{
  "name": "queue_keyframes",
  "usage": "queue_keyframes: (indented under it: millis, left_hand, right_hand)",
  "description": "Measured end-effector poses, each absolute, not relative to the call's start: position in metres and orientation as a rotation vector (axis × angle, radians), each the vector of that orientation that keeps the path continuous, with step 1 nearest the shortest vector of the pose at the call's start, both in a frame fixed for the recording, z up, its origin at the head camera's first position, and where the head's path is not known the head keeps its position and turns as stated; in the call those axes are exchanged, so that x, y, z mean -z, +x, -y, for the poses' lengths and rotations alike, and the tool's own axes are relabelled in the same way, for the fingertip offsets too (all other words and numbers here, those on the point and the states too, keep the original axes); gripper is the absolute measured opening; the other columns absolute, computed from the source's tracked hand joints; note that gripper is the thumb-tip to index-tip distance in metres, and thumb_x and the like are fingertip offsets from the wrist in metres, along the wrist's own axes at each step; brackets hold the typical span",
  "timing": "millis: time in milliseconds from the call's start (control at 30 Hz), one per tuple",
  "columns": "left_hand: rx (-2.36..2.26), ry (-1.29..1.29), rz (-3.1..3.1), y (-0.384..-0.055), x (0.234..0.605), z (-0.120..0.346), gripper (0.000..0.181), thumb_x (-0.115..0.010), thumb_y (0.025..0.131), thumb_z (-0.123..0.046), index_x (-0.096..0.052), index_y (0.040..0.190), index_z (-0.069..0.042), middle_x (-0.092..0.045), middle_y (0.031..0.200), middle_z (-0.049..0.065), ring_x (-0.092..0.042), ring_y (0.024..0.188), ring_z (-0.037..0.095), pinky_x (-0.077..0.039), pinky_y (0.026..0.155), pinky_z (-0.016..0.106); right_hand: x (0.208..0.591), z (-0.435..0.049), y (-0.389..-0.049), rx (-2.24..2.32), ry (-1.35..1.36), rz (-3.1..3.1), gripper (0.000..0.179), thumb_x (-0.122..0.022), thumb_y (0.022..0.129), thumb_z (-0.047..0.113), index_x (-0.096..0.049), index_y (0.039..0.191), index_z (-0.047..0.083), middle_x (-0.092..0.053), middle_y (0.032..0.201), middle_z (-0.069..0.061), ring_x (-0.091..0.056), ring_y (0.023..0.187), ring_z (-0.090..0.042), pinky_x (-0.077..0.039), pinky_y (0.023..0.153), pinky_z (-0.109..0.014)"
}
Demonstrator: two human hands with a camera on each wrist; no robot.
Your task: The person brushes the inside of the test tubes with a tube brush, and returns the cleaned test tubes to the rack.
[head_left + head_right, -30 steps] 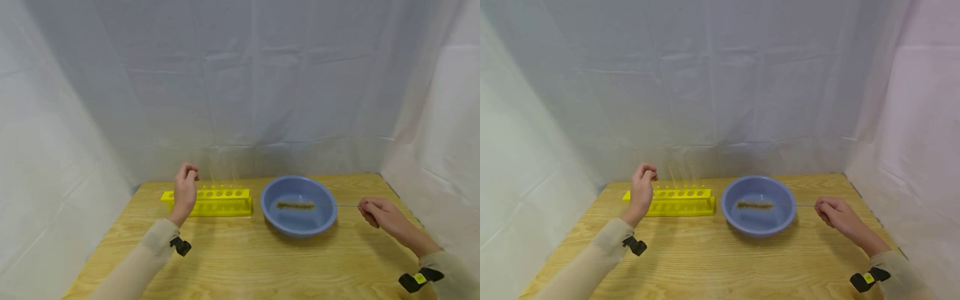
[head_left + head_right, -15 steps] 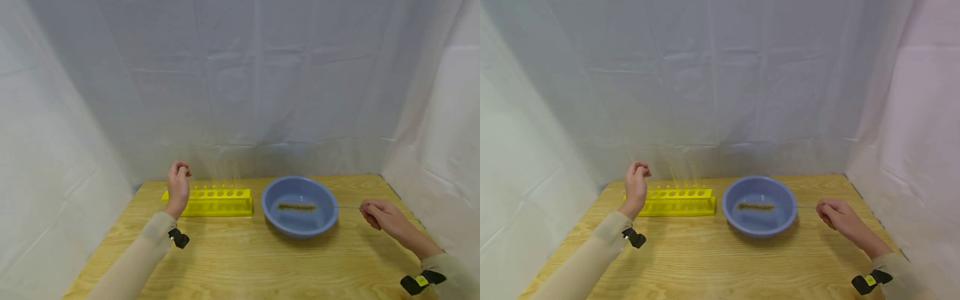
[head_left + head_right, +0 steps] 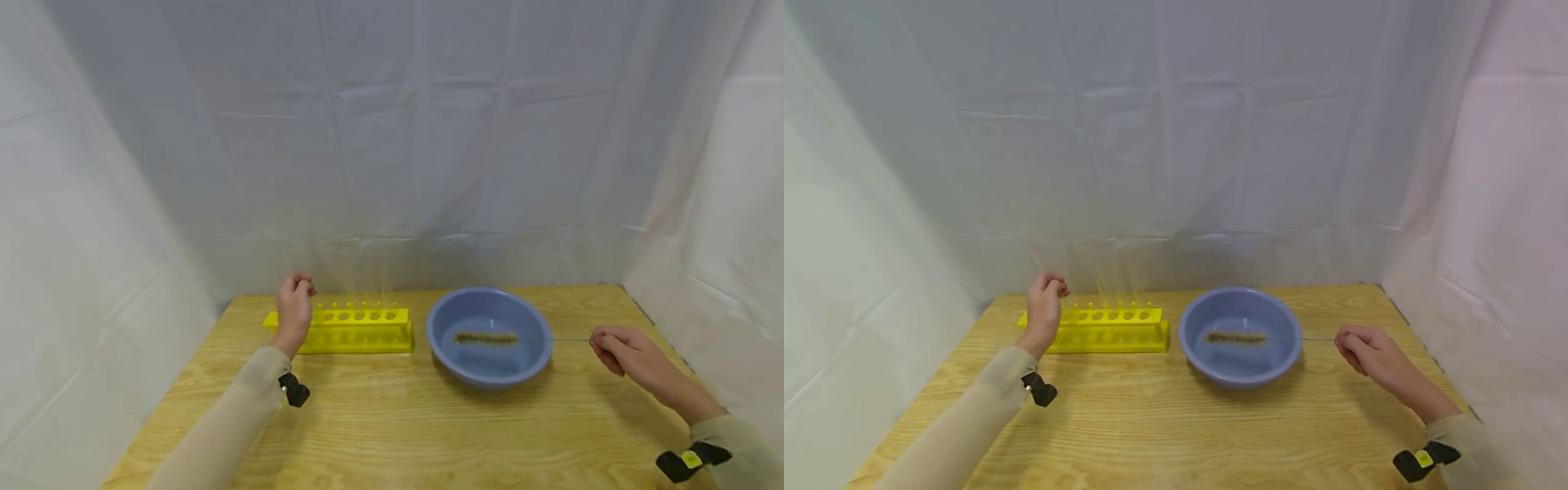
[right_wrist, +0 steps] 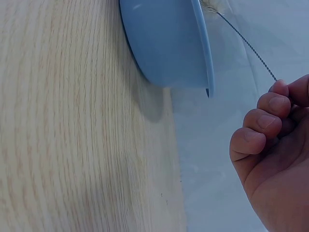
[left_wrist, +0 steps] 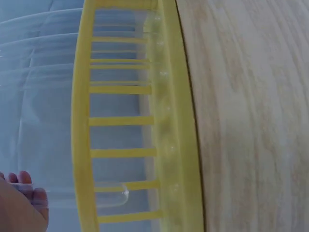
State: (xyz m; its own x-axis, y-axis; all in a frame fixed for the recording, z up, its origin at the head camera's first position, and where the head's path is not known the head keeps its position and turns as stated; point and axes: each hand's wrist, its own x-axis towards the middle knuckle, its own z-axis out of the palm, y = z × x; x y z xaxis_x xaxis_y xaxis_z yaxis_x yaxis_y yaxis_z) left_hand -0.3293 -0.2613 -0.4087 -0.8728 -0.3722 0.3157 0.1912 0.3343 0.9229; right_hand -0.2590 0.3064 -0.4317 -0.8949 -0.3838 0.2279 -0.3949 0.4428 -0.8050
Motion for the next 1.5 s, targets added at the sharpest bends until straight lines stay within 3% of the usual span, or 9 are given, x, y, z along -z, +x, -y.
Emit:
queue_keyframes:
  millis: [200, 400, 867, 1500]
  left_hand:
    - [1.501, 0.245, 2.266, -0.324, 0.421, 0.270, 0.029, -0.040, 0.104, -0.019, -0.059, 0.118, -0.001, -0.061, 0.113, 0.020, -0.055, 0.093, 0.029, -0.044, 0.076, 0.037]
    - [1.446, 0.226, 2.352, -0.321, 0.427, 0.269, 0.028, -0.043, 0.104, -0.018, -0.061, 0.117, -0.001, -0.062, 0.114, 0.023, -0.052, 0.084, 0.026, -0.044, 0.073, 0.034]
    - [1.315, 0.167, 2.377, -0.320, 0.435, 0.269, 0.022, -0.049, 0.105, -0.017, -0.062, 0.113, -0.001, -0.061, 0.107, 0.019, -0.054, 0.088, 0.030, -0.045, 0.078, 0.039]
    - [1.283, 0.177, 2.342, -0.316, 0.438, 0.270, 0.017, -0.061, 0.096, -0.011, -0.065, 0.109, -0.002, -0.061, 0.107, 0.015, -0.055, 0.100, 0.029, -0.045, 0.087, 0.042]
  right_hand:
    - [0.432, -0.307, -0.258, -1.491, 0.708, 2.669, 0.041, -0.032, 0.112, 0.020, -0.051, 0.081, 0.002, -0.041, 0.059, -0.013, -0.039, 0.049, -0.027, -0.038, 0.050, -0.035]
    - [0.431, -0.305, -0.257, -1.487, 0.665, 2.700, 0.043, -0.032, 0.112, 0.025, -0.051, 0.081, 0.002, -0.041, 0.059, -0.012, -0.038, 0.049, -0.029, -0.038, 0.050, -0.035]
    - [0.432, -0.308, -0.257, -1.493, 0.695, 2.675, 0.042, -0.032, 0.112, 0.022, -0.050, 0.080, 0.002, -0.040, 0.059, -0.012, -0.038, 0.049, -0.029, -0.037, 0.050, -0.036]
    - [0.439, -0.300, -0.259, -1.467, 0.670, 2.692, 0.039, -0.034, 0.112, 0.021, -0.055, 0.082, 0.005, -0.044, 0.059, -0.010, -0.041, 0.048, -0.022, -0.039, 0.048, -0.033]
